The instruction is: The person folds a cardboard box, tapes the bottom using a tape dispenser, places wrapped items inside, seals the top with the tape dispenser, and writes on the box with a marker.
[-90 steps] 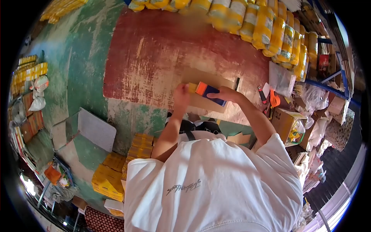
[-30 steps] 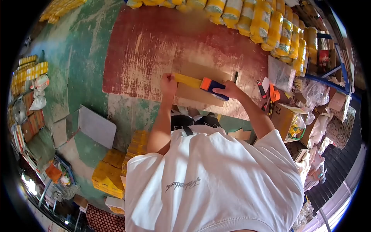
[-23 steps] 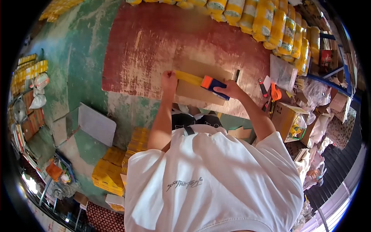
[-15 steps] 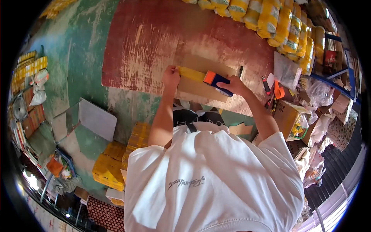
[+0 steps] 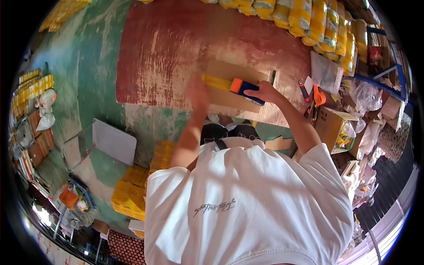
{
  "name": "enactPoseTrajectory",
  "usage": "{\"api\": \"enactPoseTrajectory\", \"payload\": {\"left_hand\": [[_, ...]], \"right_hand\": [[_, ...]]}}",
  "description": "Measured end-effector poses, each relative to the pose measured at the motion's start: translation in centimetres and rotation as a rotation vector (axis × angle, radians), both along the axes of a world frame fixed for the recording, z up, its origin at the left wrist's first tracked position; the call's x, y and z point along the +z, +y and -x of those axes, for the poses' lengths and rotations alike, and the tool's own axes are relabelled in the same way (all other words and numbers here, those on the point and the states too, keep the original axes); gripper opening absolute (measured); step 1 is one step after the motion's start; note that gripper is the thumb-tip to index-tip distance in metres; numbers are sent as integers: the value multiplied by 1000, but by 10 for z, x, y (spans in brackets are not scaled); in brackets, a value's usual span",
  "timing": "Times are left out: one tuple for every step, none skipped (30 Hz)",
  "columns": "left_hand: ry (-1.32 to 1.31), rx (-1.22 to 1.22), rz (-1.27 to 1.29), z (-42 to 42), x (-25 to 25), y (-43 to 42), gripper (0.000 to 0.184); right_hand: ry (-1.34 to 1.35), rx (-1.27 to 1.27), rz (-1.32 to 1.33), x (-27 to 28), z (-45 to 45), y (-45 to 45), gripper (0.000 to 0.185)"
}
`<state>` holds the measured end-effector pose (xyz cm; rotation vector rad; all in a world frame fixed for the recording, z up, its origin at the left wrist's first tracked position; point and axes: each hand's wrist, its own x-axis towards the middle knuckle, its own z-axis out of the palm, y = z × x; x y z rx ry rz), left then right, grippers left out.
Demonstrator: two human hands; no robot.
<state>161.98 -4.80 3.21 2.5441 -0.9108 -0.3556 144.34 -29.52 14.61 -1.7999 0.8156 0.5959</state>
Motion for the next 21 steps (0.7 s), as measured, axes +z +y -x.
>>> {"api": "enactPoseTrajectory", "payload": {"left_hand": [[6,-162,36,7,12,-3,64],[12,-327,70,17,24,-9,67],[21,-492,103,23,33,-11,69],[21,-509,98,25,36,-10,70],[21,-522,94,26,40,-9,71],[15,-535,91,25,40,-11,72],[-22,-542,77,23,39,-15,76],[-52,-548,55,24,40,-13,80],[-84,-554,30,25,42,-10,84],[-93,-515,-21,24,47,-11,89],[-103,-480,-69,24,53,-12,95],[-77,-451,-39,25,54,-14,99],[-52,-422,-7,27,54,-15,102],[5,-396,100,26,49,-15,103],[58,-362,205,25,46,-14,105],[48,-361,230,24,44,-14,102],[37,-360,256,22,42,-15,100],[33,-360,280,23,40,-14,98],[81,-257,290,26,34,-14,94],[129,-156,303,29,26,-18,90],[178,-56,318,30,19,-25,86]], "right_hand": [[10,35,13,-3,0,-2,64],[20,68,25,-8,0,-4,64],[33,99,35,-8,1,-2,64],[1,87,40,-7,3,1,62],[-31,80,46,-5,3,3,61],[-67,73,56,-3,0,4,60],[-22,86,71,6,-6,2,64],[27,101,77,17,-9,4,68],[73,117,80,24,-9,6,72],[64,145,99,-1,-2,9,75],[61,164,148,-21,6,4,76],[65,181,194,-23,6,6,77],[72,198,236,-17,3,12,77],[78,196,243,-10,2,14,69],[78,207,241,-8,3,16,70],[73,220,243,-8,1,15,71],[67,233,246,-7,-2,14,72],[62,231,248,-5,-5,16,71],[61,226,249,-3,-6,18,71],[61,220,253,-1,-7,17,70],[12,185,229,-6,-5,16,68]]}}
